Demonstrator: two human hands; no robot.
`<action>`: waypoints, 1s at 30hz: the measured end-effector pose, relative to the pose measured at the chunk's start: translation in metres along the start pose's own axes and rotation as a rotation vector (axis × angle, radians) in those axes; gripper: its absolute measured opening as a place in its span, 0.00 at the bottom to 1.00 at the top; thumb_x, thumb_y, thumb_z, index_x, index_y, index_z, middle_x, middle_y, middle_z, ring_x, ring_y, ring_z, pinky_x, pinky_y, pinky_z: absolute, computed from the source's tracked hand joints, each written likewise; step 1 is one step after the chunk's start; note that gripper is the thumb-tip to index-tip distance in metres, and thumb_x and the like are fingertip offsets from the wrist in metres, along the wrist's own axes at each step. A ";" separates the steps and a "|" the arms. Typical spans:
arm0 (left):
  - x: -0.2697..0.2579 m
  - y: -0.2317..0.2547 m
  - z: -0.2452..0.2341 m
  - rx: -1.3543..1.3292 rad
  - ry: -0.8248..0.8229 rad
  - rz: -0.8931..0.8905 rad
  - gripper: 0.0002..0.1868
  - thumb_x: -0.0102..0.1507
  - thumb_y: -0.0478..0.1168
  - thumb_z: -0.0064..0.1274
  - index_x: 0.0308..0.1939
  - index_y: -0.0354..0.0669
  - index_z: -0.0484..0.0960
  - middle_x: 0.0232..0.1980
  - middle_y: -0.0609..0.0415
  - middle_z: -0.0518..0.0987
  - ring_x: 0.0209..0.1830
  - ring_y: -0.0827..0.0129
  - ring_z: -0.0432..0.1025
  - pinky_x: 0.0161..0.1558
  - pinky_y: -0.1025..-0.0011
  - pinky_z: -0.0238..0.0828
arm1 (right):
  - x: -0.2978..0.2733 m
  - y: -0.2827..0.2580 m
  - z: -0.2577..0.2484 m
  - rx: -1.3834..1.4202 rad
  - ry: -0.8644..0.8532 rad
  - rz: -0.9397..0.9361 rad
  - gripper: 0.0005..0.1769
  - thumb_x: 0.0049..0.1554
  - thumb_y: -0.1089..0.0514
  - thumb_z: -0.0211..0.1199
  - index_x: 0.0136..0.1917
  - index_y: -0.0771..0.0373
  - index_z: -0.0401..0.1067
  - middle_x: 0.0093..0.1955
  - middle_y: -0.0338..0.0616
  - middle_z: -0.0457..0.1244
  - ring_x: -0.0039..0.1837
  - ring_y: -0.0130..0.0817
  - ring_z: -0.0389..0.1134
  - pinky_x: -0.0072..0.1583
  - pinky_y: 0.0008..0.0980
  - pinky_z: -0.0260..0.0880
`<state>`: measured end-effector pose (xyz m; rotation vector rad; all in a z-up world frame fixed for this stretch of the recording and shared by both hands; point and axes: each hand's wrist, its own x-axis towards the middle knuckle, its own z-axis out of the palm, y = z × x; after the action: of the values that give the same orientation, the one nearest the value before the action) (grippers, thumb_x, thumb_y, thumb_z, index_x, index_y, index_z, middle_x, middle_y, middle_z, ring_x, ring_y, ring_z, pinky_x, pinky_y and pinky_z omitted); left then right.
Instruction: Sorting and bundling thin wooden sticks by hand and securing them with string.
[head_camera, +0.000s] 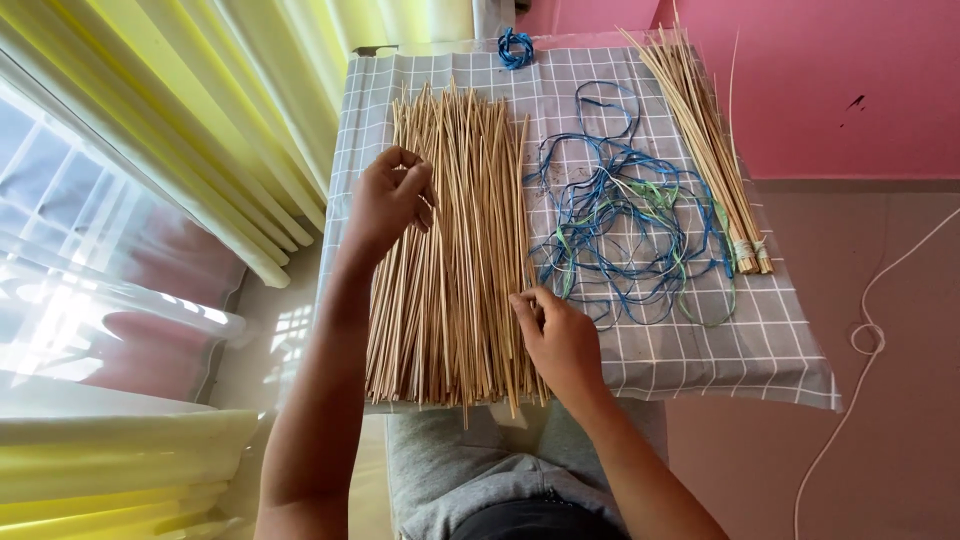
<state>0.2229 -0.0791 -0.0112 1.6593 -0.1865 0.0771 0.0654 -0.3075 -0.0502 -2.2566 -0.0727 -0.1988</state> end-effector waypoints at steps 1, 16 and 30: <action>-0.005 0.000 0.006 -0.001 0.001 0.001 0.10 0.70 0.39 0.47 0.46 0.34 0.72 0.27 0.46 0.78 0.16 0.69 0.74 0.18 0.73 0.76 | -0.004 0.003 0.006 -0.001 0.000 -0.001 0.12 0.66 0.50 0.58 0.49 0.58 0.76 0.28 0.47 0.67 0.32 0.42 0.69 0.36 0.38 0.67; -0.032 0.010 0.038 0.253 -0.054 -0.148 0.19 0.68 0.49 0.49 0.49 0.33 0.75 0.29 0.51 0.80 0.23 0.70 0.76 0.26 0.74 0.76 | -0.036 0.054 -0.005 1.013 -0.503 0.359 0.22 0.69 0.48 0.47 0.49 0.68 0.73 0.24 0.34 0.53 0.23 0.21 0.44 0.24 0.24 0.43; -0.047 0.056 -0.026 0.468 -0.016 -0.195 0.18 0.70 0.47 0.47 0.55 0.40 0.83 0.38 0.51 0.86 0.28 0.69 0.81 0.28 0.76 0.71 | -0.031 0.097 -0.275 0.662 -0.036 -0.472 0.19 0.72 0.39 0.47 0.69 0.44 0.67 0.25 0.23 0.50 0.27 0.16 0.49 0.29 0.17 0.52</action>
<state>0.1691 -0.0549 0.0393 2.1363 -0.0159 -0.0452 0.0134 -0.5807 0.0437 -1.5526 -0.6038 -0.3280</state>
